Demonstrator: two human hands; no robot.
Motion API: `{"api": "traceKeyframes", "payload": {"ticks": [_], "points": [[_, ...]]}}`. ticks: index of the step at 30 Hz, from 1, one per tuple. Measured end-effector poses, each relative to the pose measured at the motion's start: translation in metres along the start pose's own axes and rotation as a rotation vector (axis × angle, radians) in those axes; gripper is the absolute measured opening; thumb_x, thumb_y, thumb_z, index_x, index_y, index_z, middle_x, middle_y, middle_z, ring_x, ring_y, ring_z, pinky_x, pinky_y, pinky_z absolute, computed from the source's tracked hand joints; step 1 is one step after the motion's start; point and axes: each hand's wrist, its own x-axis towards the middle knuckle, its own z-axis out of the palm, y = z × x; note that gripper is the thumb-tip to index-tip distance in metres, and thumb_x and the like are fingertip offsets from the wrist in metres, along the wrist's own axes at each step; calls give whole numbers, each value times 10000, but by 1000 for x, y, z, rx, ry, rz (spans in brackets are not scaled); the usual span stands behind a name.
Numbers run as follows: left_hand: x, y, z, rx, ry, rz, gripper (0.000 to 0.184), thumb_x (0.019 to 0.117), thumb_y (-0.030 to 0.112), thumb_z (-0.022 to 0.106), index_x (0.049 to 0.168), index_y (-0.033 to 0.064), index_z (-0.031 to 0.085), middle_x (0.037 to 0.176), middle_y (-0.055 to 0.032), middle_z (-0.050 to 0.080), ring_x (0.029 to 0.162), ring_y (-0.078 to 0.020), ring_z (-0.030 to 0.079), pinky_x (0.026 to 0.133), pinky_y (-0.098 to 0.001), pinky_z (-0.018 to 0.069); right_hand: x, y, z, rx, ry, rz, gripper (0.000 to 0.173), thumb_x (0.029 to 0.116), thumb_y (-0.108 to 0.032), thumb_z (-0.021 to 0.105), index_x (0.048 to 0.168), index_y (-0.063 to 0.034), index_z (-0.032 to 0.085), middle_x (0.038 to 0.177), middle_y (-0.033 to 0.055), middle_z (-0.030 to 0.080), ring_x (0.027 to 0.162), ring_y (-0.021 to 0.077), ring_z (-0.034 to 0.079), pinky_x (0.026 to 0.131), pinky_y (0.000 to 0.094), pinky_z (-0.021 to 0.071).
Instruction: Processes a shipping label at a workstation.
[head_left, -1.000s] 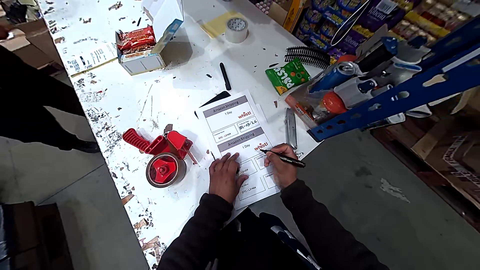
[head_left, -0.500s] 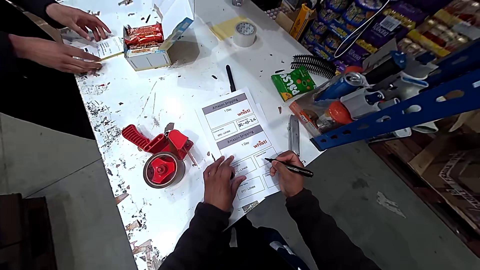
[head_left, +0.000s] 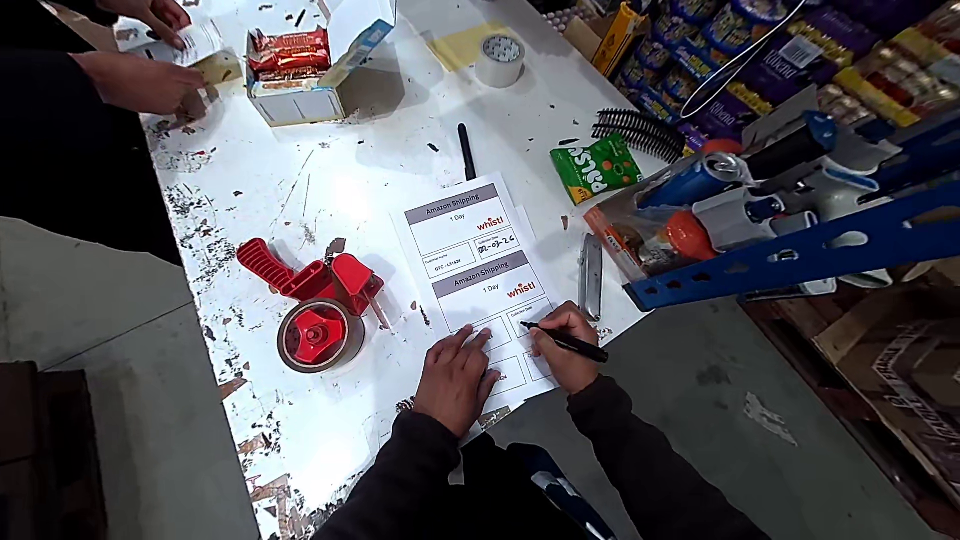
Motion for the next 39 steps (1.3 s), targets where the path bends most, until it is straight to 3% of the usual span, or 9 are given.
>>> {"api": "traceKeyframes", "payload": {"ticks": [20,23,30,39], "points": [[1,-1,0,-8,-3,-14,365,1018,477,543,891,166,685,1414,84,635,1388,-157,523,1107,-454,441,-2,4,3,-131,-45,-16,109,753,-108,743,803,-123,647,846,15,599,565,116,592,483,277,565],[0,-1,0,-12,2,-11,366,1018,473,547,881,163,684,1414,83,635,1387,-158,524,1108,-455,441,-3,5,1,-161,-60,-37,106,736,-123,734,769,-142,636,815,-5,585,571,97,565,472,253,524],[0,0,0,-12,-8,-16,360,1016,470,553,879,162,680,1422,79,629,1390,-161,521,1111,-452,441,-3,2,1,-52,-12,-11,124,750,-79,751,820,-128,660,862,19,603,570,131,603,498,294,585],[1,-1,-2,-24,7,-8,345,1003,459,583,874,155,687,1415,74,635,1381,-167,532,1105,-457,453,-2,3,1,-170,-32,-56,112,749,-115,741,779,-121,634,840,9,579,572,98,563,469,254,533]]}}
